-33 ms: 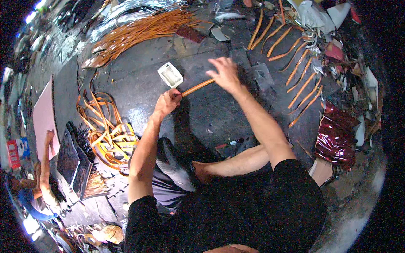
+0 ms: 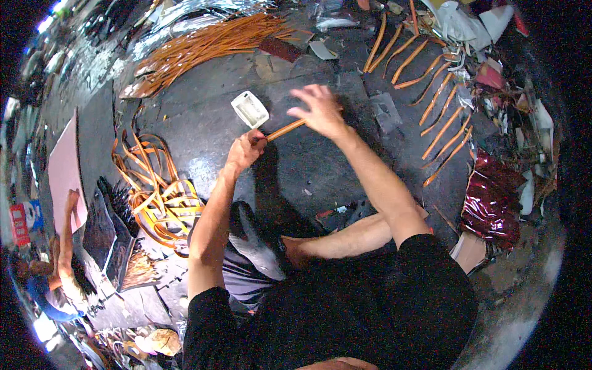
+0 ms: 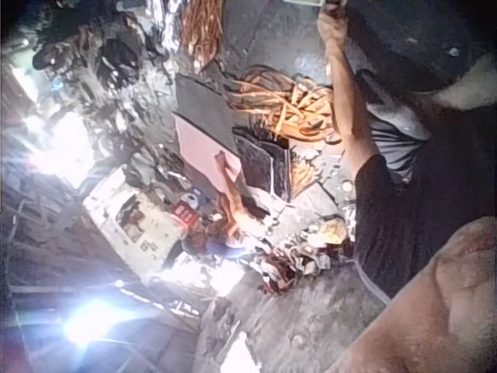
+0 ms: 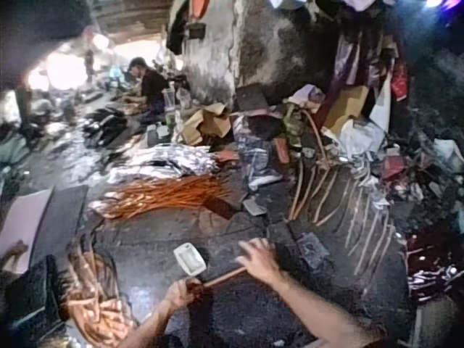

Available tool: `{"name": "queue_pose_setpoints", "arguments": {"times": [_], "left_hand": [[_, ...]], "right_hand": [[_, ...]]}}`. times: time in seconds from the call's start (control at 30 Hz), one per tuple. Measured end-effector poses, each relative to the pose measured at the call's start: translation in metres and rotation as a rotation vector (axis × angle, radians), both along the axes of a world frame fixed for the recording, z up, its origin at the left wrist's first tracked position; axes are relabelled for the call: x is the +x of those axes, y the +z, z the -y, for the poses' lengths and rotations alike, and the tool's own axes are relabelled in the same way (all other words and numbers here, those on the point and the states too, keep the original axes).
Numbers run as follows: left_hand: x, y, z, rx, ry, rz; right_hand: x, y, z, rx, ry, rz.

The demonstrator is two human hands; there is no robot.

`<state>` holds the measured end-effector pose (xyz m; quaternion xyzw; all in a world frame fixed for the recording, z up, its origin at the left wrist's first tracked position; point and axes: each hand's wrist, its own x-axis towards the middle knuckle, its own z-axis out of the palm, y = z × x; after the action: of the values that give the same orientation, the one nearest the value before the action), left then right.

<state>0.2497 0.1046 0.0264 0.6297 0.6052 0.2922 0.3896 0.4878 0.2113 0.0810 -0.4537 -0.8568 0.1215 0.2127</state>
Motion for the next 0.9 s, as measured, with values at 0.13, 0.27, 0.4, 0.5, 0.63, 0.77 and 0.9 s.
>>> {"name": "queue_pose_setpoints", "arguments": {"times": [0.13,0.27,0.4,0.5,0.63,0.77,0.9], "left_hand": [[-0.007,-0.02,0.005,0.119,0.001,-0.09],[-0.003,-0.002,-0.001,0.096,-0.033,-0.158],[0.004,0.014,0.001,0.051,-0.052,-0.165],[0.009,0.015,0.0,0.136,-0.102,-0.123],[0.003,0.01,-0.002,0.151,-0.125,-0.096],[0.005,0.01,-0.002,0.132,-0.104,-0.119],[0.0,0.006,-0.004,0.115,-0.099,-0.068]], "right_hand": [[-0.073,0.003,0.026,-0.123,0.198,0.093],[-0.093,-0.004,0.012,-0.022,0.174,0.155],[-0.086,-0.002,0.011,-0.09,0.21,0.152],[-0.076,-0.011,0.013,-0.087,0.176,-0.058],[-0.009,-0.005,0.017,-0.134,-0.082,-0.449],[0.079,0.003,0.034,-0.858,-0.376,-0.618],[0.093,0.006,0.034,-0.954,-0.378,-0.386]]}}
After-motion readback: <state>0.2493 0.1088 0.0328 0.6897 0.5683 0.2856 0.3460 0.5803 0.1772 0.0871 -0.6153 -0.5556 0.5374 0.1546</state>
